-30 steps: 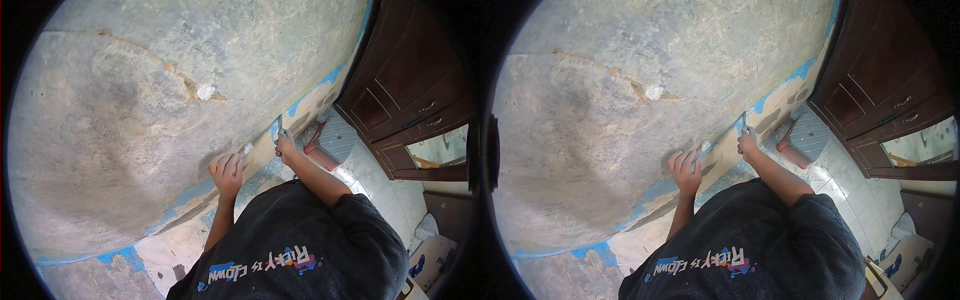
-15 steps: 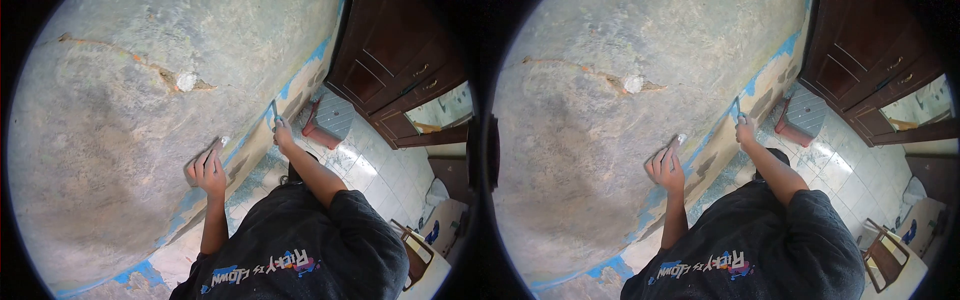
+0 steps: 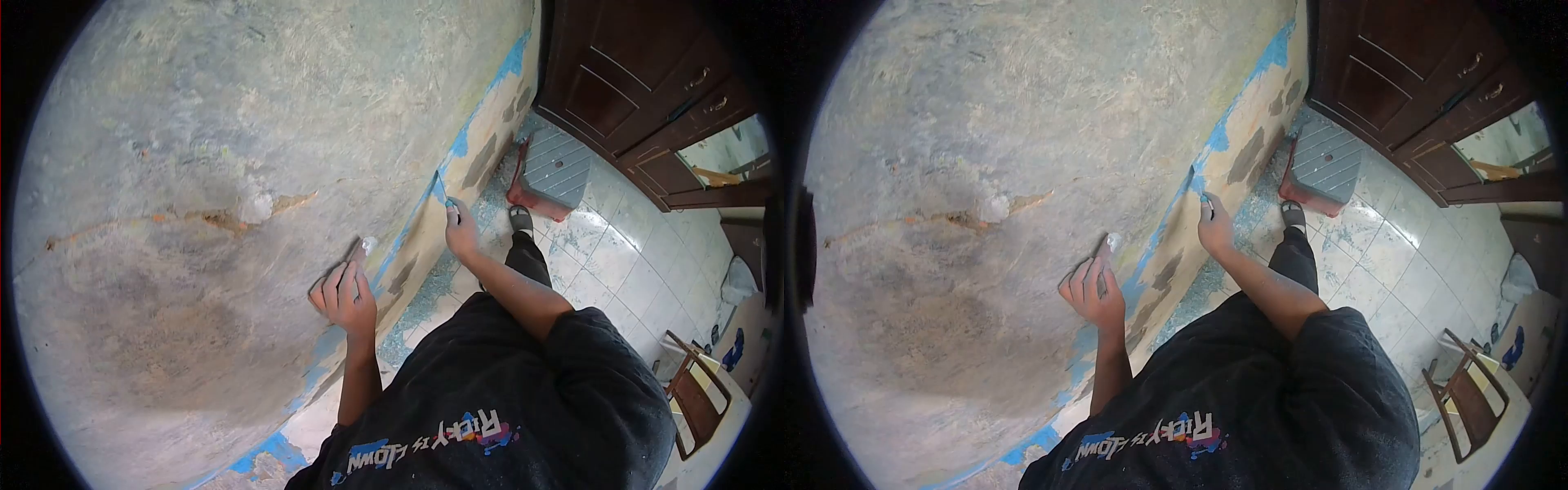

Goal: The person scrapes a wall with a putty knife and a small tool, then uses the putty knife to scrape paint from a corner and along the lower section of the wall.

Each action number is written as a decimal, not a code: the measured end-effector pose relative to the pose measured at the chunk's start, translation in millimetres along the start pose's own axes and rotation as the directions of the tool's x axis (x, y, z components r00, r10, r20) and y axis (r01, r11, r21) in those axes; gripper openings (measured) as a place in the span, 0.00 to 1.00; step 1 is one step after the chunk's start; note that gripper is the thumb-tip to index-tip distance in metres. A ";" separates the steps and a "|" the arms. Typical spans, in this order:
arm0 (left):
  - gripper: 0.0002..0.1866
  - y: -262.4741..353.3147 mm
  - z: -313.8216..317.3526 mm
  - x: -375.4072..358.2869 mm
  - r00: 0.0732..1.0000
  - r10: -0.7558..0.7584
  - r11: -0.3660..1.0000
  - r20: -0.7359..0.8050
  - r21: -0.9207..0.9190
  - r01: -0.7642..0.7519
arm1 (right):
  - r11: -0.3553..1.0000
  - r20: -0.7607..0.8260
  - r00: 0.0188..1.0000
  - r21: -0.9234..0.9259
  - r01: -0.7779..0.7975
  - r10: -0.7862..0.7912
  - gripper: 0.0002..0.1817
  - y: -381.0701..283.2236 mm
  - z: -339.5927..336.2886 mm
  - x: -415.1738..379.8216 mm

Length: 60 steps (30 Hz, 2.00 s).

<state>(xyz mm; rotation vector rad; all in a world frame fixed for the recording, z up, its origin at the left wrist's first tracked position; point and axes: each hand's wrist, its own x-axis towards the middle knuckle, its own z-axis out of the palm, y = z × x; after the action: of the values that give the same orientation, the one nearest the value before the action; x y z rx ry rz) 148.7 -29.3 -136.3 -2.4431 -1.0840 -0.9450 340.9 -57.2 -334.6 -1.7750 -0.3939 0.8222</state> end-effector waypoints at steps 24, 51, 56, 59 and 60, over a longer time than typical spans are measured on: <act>0.12 8.4 2.5 9.0 0.997 0.018 0.997 0.070 0.078 -0.023 | 0.999 0.025 1.000 0.033 0.006 -0.007 0.19 7.4 2.6 -1.7; 0.10 -12.5 33.5 -5.9 0.985 0.172 0.943 -0.013 0.291 -0.160 | 0.986 -0.151 0.982 0.106 0.126 -0.109 0.19 21.6 6.1 37.9; 0.10 -9.2 37.7 -4.1 0.979 0.199 0.938 -0.035 0.297 -0.180 | 0.975 -0.066 0.986 0.153 0.159 -0.150 0.19 26.5 2.4 7.5; 0.10 -4.7 42.1 -1.4 0.976 0.212 0.929 -0.052 0.320 -0.185 | 0.971 -0.087 0.983 0.158 0.177 -0.164 0.18 29.0 4.0 11.1; 0.11 -5.0 42.3 -2.4 0.976 0.209 0.927 -0.058 0.328 -0.179 | 0.971 -0.113 0.982 0.167 0.171 -0.153 0.18 20.7 -0.5 23.9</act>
<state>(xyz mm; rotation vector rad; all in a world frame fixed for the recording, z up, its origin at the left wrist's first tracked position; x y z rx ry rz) 162.7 -5.8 -169.0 -2.1687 -0.8669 -0.7438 355.5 -50.0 -361.7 -1.5889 -0.3830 0.6303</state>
